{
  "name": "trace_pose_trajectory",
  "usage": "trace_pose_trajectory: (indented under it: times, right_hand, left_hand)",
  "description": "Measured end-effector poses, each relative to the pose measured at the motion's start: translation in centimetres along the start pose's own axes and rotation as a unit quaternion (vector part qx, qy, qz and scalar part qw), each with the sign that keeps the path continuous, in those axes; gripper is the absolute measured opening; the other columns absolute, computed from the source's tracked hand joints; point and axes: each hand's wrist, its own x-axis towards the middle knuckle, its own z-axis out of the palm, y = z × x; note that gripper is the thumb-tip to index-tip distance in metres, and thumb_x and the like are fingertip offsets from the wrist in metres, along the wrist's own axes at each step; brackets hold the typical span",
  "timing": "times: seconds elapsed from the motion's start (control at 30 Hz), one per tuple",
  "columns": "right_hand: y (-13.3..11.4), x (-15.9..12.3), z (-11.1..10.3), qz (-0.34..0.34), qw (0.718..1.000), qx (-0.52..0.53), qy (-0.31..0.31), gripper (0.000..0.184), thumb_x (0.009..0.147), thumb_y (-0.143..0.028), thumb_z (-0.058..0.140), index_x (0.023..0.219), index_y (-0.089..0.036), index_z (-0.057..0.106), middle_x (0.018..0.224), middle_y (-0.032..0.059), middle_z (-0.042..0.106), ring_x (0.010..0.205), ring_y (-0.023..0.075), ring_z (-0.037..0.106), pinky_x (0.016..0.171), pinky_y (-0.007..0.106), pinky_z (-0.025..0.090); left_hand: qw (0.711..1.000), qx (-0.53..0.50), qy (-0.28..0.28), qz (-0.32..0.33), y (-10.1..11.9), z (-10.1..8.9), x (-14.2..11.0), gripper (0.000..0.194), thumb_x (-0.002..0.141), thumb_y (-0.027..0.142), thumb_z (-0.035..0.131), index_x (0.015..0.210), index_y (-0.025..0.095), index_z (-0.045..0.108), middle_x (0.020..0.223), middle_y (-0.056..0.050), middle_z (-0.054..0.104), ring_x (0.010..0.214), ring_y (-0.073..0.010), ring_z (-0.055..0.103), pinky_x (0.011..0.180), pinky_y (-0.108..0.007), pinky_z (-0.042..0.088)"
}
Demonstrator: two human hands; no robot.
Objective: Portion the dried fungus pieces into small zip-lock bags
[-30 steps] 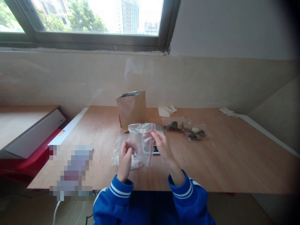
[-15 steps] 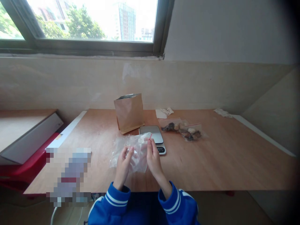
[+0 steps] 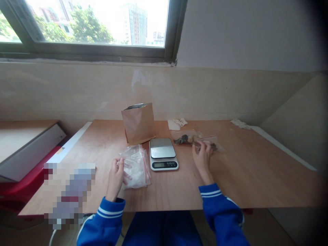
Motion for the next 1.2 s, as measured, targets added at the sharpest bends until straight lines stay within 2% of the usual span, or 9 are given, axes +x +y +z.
trace_pose_trajectory:
  times: [0.13,0.2,0.3,0.37,0.47,0.6,0.8,1.0,1.2]
  right_hand:
    - [6.6,0.8,0.8,-0.019,0.991,-0.131,-0.005,0.054,0.082,-0.036,0.058,0.128,-0.009,0.051,0.137,0.0266,0.037,0.129,0.04,0.036,0.101,0.061,0.034]
    - [8.0,0.3,1.2,-0.016,0.993,-0.116,-0.019,0.053,0.083,-0.033,0.055,0.13,-0.01,0.05,0.134,0.0249,0.041,0.126,0.0371,0.041,0.099,0.055,0.038]
    - [8.5,-0.2,1.4,-0.021,0.996,-0.088,-0.024,0.043,0.084,-0.031,0.052,0.122,-0.013,0.057,0.125,0.0204,0.048,0.117,0.0325,0.048,0.097,0.05,0.042]
    - [8.5,-0.1,1.3,-0.02,0.997,-0.074,-0.015,0.034,0.083,-0.031,0.052,0.111,-0.015,0.063,0.119,0.0174,0.051,0.112,0.0304,0.051,0.096,0.048,0.043]
    - [8.3,0.1,1.1,-0.014,0.998,-0.054,-0.003,0.025,0.082,-0.031,0.052,0.098,-0.017,0.066,0.11,0.0147,0.055,0.105,0.0276,0.054,0.094,0.045,0.045]
    - [8.0,0.2,0.7,-0.004,0.999,-0.031,0.021,0.018,0.079,-0.027,0.052,0.086,-0.016,0.064,0.097,0.0131,0.058,0.096,0.0256,0.056,0.09,0.041,0.046]
    - [7.3,0.1,0.0,0.025,0.996,-0.024,0.083,0.013,0.08,-0.025,0.05,0.084,-0.017,0.058,0.088,0.0122,0.064,0.086,0.0242,0.058,0.084,0.039,0.047]
    - [6.5,0.0,-0.6,0.088,0.982,0.002,0.168,0.017,0.082,-0.028,0.049,0.092,-0.015,0.053,0.09,0.0147,0.063,0.083,0.0241,0.061,0.076,0.038,0.049]
    - [5.9,0.1,-0.9,0.184,0.957,0.084,0.209,0.023,0.085,-0.03,0.042,0.103,-0.016,0.048,0.099,0.0144,0.061,0.089,0.0233,0.061,0.079,0.039,0.051]
  left_hand:
    - [0.976,0.191,0.068,0.083,-1.1,-0.6,1.8,0.039,0.088,0.05,0.04,0.103,0.017,0.055,0.085,-0.009,0.063,0.071,-0.0246,0.066,0.056,-0.038,0.055]
    - [0.934,0.284,0.14,0.166,-1.5,-0.7,2.6,0.046,0.087,0.05,0.042,0.107,0.012,0.057,0.099,-0.017,0.062,0.093,-0.0319,0.063,0.079,-0.05,0.053]
    - [0.879,0.337,0.208,0.267,-1.4,-0.7,3.3,0.056,0.088,0.052,0.044,0.119,0.007,0.056,0.114,-0.023,0.056,0.11,-0.0363,0.055,0.092,-0.055,0.045]
    - [0.867,0.341,0.186,0.312,-0.9,-0.3,3.0,0.053,0.091,0.05,0.042,0.124,0.011,0.055,0.121,-0.021,0.055,0.113,-0.0337,0.054,0.095,-0.053,0.044]
    - [0.858,0.37,0.082,0.347,-0.7,1.2,1.7,0.043,0.094,0.043,0.041,0.128,0.022,0.056,0.137,-0.014,0.049,0.124,-0.0298,0.05,0.102,-0.048,0.041]
    - [0.835,0.456,-0.008,0.308,-2.8,3.8,0.6,0.045,0.094,0.036,0.041,0.136,0.025,0.051,0.154,-0.009,0.033,0.144,-0.0315,0.025,0.113,-0.05,0.028]
    - [0.842,0.474,-0.071,0.246,-5.4,4.6,1.2,0.052,0.096,0.039,0.034,0.144,0.021,0.039,0.154,-0.009,0.034,0.144,-0.0277,0.025,0.116,-0.049,0.023]
    - [0.883,0.363,-0.02,0.296,-4.6,4.0,0.8,0.04,0.092,0.043,0.043,0.117,0.015,0.058,0.145,-0.016,0.043,0.138,-0.0293,0.036,0.109,-0.049,0.034]
    - [0.893,0.363,0.054,0.261,-3.4,3.9,0.4,0.03,0.092,0.035,0.044,0.092,0.021,0.07,0.119,-0.012,0.061,0.116,-0.03,0.05,0.1,-0.05,0.035]
